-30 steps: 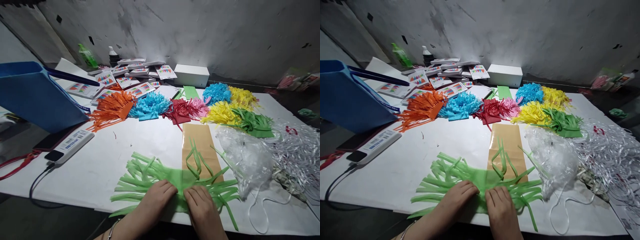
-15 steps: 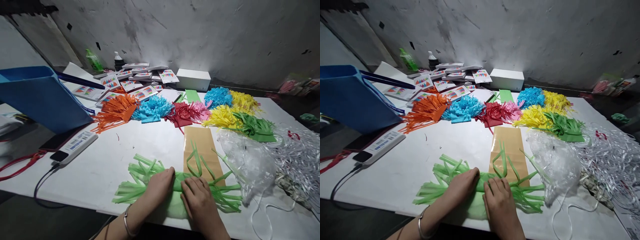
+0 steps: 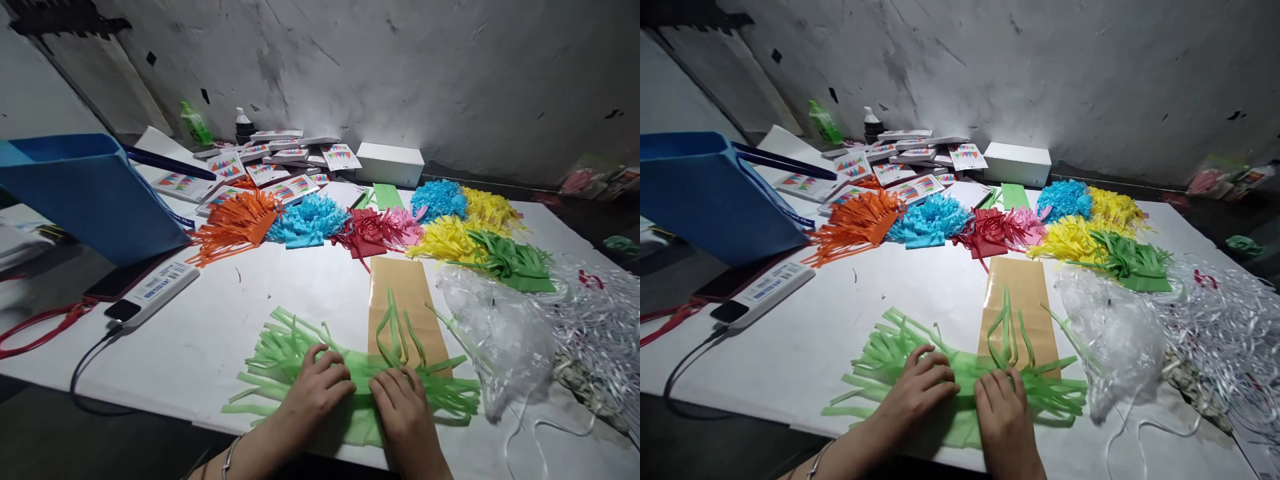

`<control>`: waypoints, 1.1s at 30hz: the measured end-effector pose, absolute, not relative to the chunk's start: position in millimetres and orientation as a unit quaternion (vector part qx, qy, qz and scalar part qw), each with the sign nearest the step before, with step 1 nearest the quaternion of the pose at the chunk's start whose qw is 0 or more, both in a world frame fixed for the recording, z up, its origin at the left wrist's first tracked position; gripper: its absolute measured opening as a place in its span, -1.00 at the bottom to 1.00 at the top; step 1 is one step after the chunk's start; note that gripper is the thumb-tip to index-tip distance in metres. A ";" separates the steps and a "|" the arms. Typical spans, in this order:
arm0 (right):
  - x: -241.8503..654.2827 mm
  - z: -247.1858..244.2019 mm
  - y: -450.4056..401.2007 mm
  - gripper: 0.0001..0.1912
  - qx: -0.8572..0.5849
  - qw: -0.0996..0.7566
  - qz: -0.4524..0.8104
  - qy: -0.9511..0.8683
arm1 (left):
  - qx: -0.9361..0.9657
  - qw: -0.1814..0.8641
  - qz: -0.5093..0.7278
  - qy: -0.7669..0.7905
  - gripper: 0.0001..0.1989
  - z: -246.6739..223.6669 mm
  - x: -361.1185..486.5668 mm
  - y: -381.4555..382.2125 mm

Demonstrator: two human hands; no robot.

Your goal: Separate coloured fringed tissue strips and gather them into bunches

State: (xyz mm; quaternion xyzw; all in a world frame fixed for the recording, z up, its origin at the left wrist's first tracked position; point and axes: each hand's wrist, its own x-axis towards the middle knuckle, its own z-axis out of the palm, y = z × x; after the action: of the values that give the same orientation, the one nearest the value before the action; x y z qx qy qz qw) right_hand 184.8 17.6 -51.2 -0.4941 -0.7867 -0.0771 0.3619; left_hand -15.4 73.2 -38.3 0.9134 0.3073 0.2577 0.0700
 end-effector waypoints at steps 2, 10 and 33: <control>191.4 -56.0 12.5 -0.61 -0.507 0.364 -0.059 -0.779 | 0.911 0.072 0.270 0.304 -0.83 -43.1 -20.0 72.9; 191.8 -54.4 22.2 -0.68 -0.657 0.248 -0.072 -0.708 | 0.862 0.046 0.131 0.488 -0.79 -36.7 -6.4 75.6; 184.6 -57.8 16.7 -0.57 -0.493 0.377 -0.048 -0.783 | 0.915 0.074 0.251 0.307 -0.80 -42.5 -20.7 79.9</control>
State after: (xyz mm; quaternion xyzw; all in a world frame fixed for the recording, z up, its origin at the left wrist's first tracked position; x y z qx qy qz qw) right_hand 184.6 16.7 -57.8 -0.4926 -0.7830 -0.0479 0.3769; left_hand -20.7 79.9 -42.5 0.9149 0.3073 0.2510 0.0741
